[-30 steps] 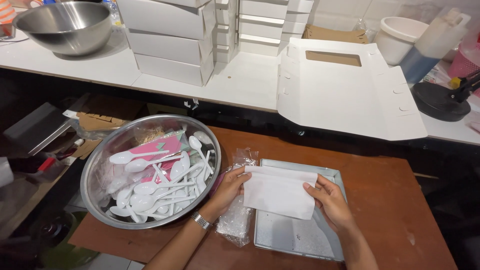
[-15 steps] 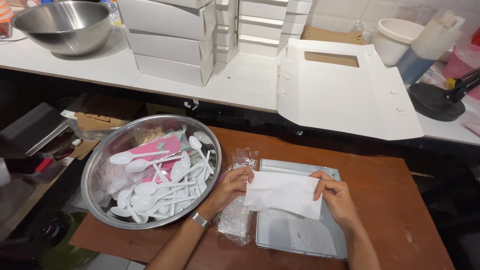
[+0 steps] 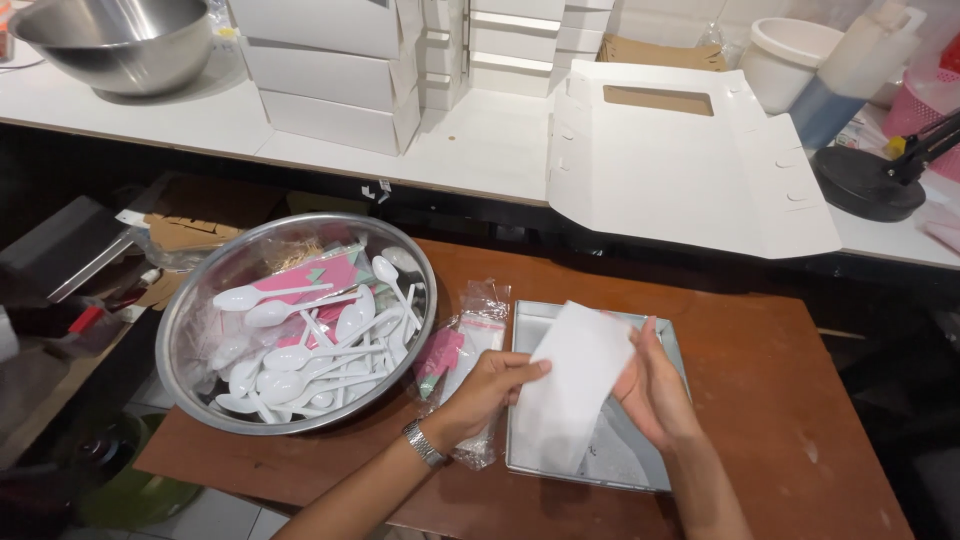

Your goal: Wrapping individual plastic spoons in white tissue paper and arranging them on a metal tray.

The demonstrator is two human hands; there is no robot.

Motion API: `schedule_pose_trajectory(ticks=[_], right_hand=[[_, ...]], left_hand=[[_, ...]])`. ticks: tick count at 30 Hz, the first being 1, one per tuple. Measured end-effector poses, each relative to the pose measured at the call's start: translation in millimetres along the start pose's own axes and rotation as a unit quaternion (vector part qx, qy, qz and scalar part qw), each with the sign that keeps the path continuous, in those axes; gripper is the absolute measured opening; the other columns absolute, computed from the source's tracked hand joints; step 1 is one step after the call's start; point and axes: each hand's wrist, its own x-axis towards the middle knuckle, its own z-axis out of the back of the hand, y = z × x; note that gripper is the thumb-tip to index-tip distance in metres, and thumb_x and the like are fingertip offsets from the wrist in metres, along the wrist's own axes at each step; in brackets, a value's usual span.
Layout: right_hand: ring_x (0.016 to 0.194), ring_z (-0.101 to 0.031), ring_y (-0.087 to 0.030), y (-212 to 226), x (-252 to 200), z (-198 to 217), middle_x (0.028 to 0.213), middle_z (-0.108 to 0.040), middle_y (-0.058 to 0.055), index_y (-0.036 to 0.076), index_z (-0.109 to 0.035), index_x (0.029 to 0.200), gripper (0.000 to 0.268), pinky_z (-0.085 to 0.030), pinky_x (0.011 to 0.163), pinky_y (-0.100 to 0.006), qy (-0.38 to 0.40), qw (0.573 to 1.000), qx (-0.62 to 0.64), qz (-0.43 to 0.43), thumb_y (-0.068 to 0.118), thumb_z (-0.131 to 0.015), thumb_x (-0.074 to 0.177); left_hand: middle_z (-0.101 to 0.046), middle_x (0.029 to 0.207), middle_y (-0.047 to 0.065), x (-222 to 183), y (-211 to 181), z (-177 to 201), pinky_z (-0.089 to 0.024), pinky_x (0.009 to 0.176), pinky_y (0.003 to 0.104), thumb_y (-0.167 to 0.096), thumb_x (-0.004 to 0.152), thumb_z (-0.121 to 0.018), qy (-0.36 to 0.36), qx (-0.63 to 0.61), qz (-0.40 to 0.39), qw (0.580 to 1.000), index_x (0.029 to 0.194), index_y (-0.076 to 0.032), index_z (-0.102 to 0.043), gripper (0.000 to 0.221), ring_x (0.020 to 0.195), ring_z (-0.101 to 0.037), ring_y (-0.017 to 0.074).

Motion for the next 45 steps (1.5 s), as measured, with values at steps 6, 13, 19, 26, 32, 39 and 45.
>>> schedule_pose_trajectory(ticks=[6, 13, 19, 26, 32, 39, 45], right_hand=[[0.107, -0.068, -0.026, -25, -6, -2, 0.121, -0.073, -0.02, -0.008, -0.066, 0.126, 0.042, -0.055, 0.094, -0.038, 0.106, 0.993, -0.005, -0.048, 0.023, -0.055, 0.099], [0.104, -0.069, -0.025, -32, 7, 14, 0.115, -0.075, -0.016, -0.006, -0.071, 0.125, 0.035, -0.054, 0.088, -0.034, 0.079, 0.994, -0.064, 0.032, 0.006, -0.066, 0.092], [0.093, -0.058, -0.022, -65, 41, 62, 0.115, -0.06, -0.012, 0.008, -0.076, 0.084, 0.026, -0.032, 0.052, -0.026, 0.157, 0.966, -0.122, 0.164, -0.002, -0.052, 0.086], [0.093, -0.065, -0.028, -22, -4, 9, 0.115, -0.07, -0.021, 0.004, -0.062, 0.148, 0.057, -0.049, 0.07, -0.035, 0.128, 0.986, -0.103, -0.026, 0.014, -0.062, 0.092], [0.089, -0.068, -0.024, -37, 30, 35, 0.101, -0.07, -0.013, 0.0, -0.068, 0.114, 0.023, -0.052, 0.066, -0.033, -0.026, 0.995, -0.07, 0.064, 0.011, -0.072, 0.094], [0.081, -0.062, -0.02, -46, 24, 17, 0.094, -0.067, -0.007, 0.004, -0.07, 0.109, 0.021, -0.046, 0.067, -0.03, -0.109, 0.976, -0.161, 0.096, 0.019, -0.074, 0.095], [0.087, -0.064, -0.018, -52, 26, 8, 0.095, -0.069, -0.007, 0.004, -0.073, 0.103, 0.017, -0.047, 0.071, -0.027, -0.056, 0.962, -0.213, 0.16, 0.017, -0.074, 0.094]], left_hand=[[-0.06, 0.069, -0.008, -11, -18, -27, -0.046, 0.058, 0.019, -0.019, 0.098, -0.073, -0.167, 0.051, -0.148, 0.973, 0.068, -0.009, -0.065, 0.033, 0.068, -0.057, 0.0028], [-0.074, 0.091, 0.002, -13, -26, -13, -0.052, 0.072, 0.023, -0.016, 0.094, -0.071, -0.185, 0.16, -0.104, 0.964, 0.119, -0.003, -0.068, 0.028, 0.084, -0.066, 0.0086], [-0.073, 0.083, 0.001, -27, -31, -19, -0.036, 0.057, 0.022, 0.008, 0.094, -0.051, -0.15, 0.275, -0.186, 0.931, 0.083, -0.011, -0.08, 0.036, 0.064, -0.05, 0.0077], [-0.077, 0.1, 0.001, -28, -23, -21, -0.051, 0.083, 0.03, 0.01, 0.092, -0.046, -0.15, 0.393, -0.273, 0.865, 0.075, -0.016, -0.072, 0.041, 0.099, -0.069, 0.0207], [-0.075, 0.123, 0.009, -59, -84, 15, -0.054, 0.085, 0.029, -0.004, 0.098, -0.055, -0.193, 0.482, -0.262, 0.813, 0.109, -0.011, -0.071, 0.021, 0.127, -0.067, 0.022], [-0.07, 0.112, 0.017, -87, -115, 137, -0.055, 0.078, 0.046, -0.016, 0.091, -0.074, -0.262, 0.723, 0.044, 0.637, 0.119, -0.006, -0.067, 0.031, 0.097, -0.069, 0.0341], [-0.075, 0.095, 0.009, -82, -117, 141, -0.049, 0.062, 0.039, -0.018, 0.087, -0.077, -0.212, 0.704, 0.097, 0.67, 0.097, -0.013, -0.075, 0.011, 0.087, -0.071, 0.0253]])
